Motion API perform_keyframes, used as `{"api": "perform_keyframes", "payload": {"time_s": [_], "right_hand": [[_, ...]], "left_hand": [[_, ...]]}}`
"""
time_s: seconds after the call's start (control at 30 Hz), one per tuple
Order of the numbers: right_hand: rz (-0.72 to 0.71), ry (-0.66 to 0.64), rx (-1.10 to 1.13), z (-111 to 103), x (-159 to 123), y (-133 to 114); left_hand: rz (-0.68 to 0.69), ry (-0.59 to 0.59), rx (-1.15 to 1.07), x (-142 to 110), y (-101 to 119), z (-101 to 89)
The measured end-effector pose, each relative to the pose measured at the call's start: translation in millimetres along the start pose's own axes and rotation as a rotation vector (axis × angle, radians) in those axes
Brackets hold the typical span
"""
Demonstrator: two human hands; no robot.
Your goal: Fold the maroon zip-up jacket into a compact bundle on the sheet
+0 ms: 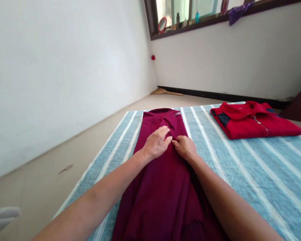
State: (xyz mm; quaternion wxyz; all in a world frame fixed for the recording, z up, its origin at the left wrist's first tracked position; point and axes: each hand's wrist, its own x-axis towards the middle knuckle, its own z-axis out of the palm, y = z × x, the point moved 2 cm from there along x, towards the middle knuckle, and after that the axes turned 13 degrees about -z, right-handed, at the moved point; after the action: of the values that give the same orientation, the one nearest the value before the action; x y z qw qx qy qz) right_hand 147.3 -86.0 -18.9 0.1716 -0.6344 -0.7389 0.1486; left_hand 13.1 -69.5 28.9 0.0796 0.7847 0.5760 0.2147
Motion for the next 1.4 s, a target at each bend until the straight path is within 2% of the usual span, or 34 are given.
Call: {"api": "perform_keyframes", "payload": {"time_s": [0.07,0.13,0.2,0.27,0.4,0.53,0.6,0.7,0.77,0.83,0.97,1.03,1.1,1.23,1.4], "right_hand": [[-0.004,0.003,-0.031,-0.2,-1.7,-1.8],[-0.007,0.012,-0.072,-2.3,-5.0,-5.3],[-0.028,0.025,-0.117,-7.3,-10.9,-11.3],[-0.080,0.044,-0.164,-14.4,-20.0,-19.5],[-0.271,0.064,-0.228,-25.3,-46.7,-34.3],[-0.442,0.012,-0.229,-19.4,-70.6,-31.8],[-0.472,-0.005,-0.225,-14.9,-76.4,-27.4],[-0.493,0.008,-0.224,-16.7,-83.6,-28.9],[-0.529,0.020,-0.222,-24.4,-95.9,-37.5],[-0.584,0.023,-0.215,-34.1,-119.4,-48.9],[-0.768,0.005,-0.129,-43.0,-192.3,-63.2],[-0.835,-0.008,-0.057,-38.0,-226.8,-61.1],[-0.845,-0.036,-0.033,-28.5,-250.3,-54.6],[-0.839,-0.113,-0.017,-13.0,-264.8,-44.7],[-0.830,-0.158,-0.031,-17.9,-272.8,-46.1]], "left_hand": [[0.058,-0.097,0.152,-30.0,3.9,3.8],[0.014,-0.195,0.277,-46.5,-0.1,12.9],[-0.042,-0.238,0.314,-50.7,-5.1,20.8],[-0.052,-0.213,0.305,-49.7,-5.8,21.9],[-0.058,-0.142,0.281,-64.4,4.5,-0.1],[-0.032,-0.200,0.169,-118.5,15.4,-28.0],[-0.006,-0.249,0.135,-148.3,16.2,-32.2],[-0.032,-0.294,0.143,-176.9,10.8,-24.9],[-0.072,-0.277,0.142,-183.5,6.8,-18.4],[-0.086,-0.197,0.115,-186.4,6.4,-18.1],[-0.008,0.029,0.023,-209.8,17.3,-36.5],[0.035,0.043,0.025,-231.9,23.9,-43.4],[0.044,-0.006,0.081,-253.0,28.3,-42.8],[0.006,-0.083,0.210,-271.8,32.6,-32.6],[0.020,-0.067,0.260,-279.0,42.4,-39.8]]}}
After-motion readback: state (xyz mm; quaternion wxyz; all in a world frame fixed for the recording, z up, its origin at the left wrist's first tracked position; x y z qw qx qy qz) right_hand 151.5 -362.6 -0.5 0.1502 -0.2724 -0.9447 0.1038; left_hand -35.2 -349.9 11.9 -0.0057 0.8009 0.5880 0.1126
